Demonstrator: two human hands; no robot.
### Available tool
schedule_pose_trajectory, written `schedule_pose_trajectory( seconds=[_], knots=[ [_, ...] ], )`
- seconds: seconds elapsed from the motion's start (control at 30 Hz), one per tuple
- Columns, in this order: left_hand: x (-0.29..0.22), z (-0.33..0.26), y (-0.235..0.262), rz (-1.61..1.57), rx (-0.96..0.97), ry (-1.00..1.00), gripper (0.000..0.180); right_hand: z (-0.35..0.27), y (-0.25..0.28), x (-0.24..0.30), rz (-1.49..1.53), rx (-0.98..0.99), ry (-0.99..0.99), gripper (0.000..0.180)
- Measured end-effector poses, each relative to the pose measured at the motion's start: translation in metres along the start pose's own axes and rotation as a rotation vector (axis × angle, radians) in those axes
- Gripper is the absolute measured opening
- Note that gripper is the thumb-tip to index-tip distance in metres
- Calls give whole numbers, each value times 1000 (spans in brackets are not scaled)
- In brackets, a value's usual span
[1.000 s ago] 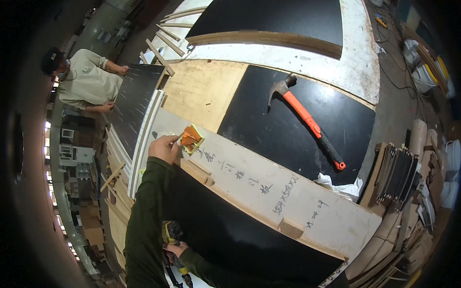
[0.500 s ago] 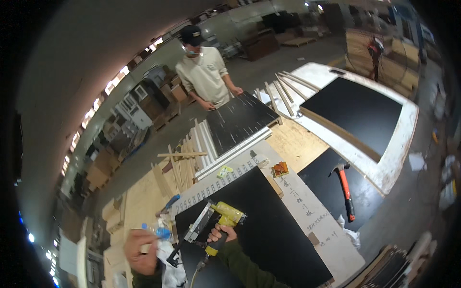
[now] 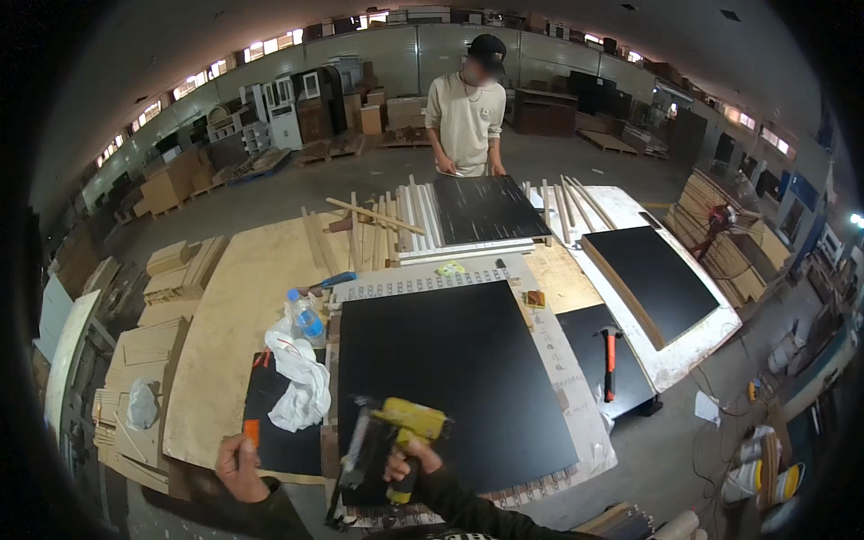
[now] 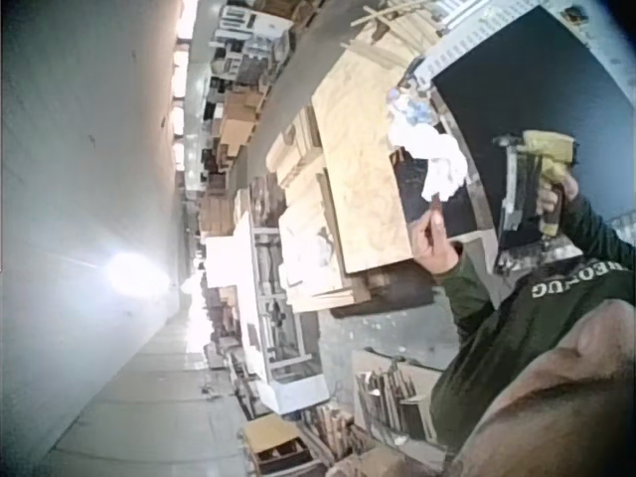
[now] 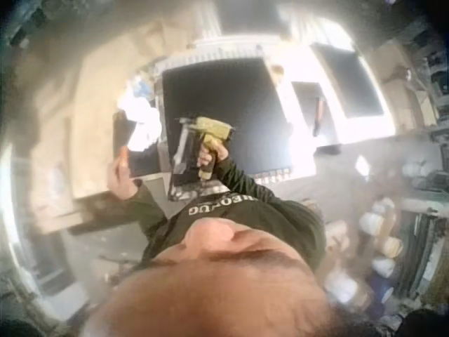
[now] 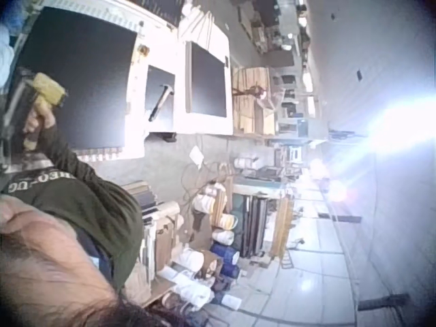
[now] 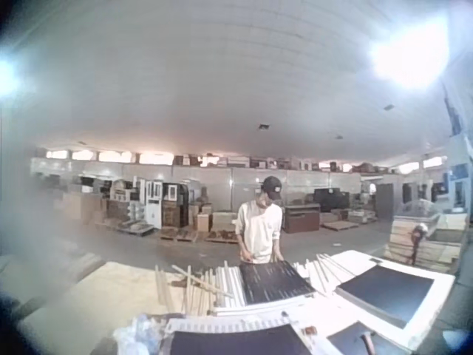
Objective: The recorder aligns and nails together panels and wooden components in a furniture manufacturing workshop.
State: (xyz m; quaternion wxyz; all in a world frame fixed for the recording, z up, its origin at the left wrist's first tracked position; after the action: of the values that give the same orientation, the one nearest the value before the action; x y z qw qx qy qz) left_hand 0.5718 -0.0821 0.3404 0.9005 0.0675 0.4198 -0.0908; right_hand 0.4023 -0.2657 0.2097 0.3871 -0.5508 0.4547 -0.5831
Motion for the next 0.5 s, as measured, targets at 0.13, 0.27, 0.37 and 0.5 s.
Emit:
schedule_pose_trajectory(
  seconds=[0.13,0.27,0.37,0.5],
  knots=[
    [-22,-25,72,181,-128,-84,12,-1,-52,-35,-327,214,-101,24],
    [0,-64,144,77,-144,50,45,31,-52,-64,-494,39,-198,24],
    [-14,-86,161,382,-255,-94,15,41,-56,-82,-379,130,-312,18],
    [-28,-110,152,254,-445,-39,10,45,-91,-73,-551,-69,-323,27]
  ],
)
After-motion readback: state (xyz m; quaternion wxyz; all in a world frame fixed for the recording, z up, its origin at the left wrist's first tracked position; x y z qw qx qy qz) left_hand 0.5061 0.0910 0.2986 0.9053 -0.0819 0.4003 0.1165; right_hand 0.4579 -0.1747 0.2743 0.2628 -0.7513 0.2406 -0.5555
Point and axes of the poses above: each hand's wrist, its own z-axis towards the middle knuckle, its own y-axis out of the back of the hand, x = y × z, the point moved 3 cm from there along z, towards the middle knuckle, and after that the axes turned 11 degrees about -y, right-handed, at the moved point
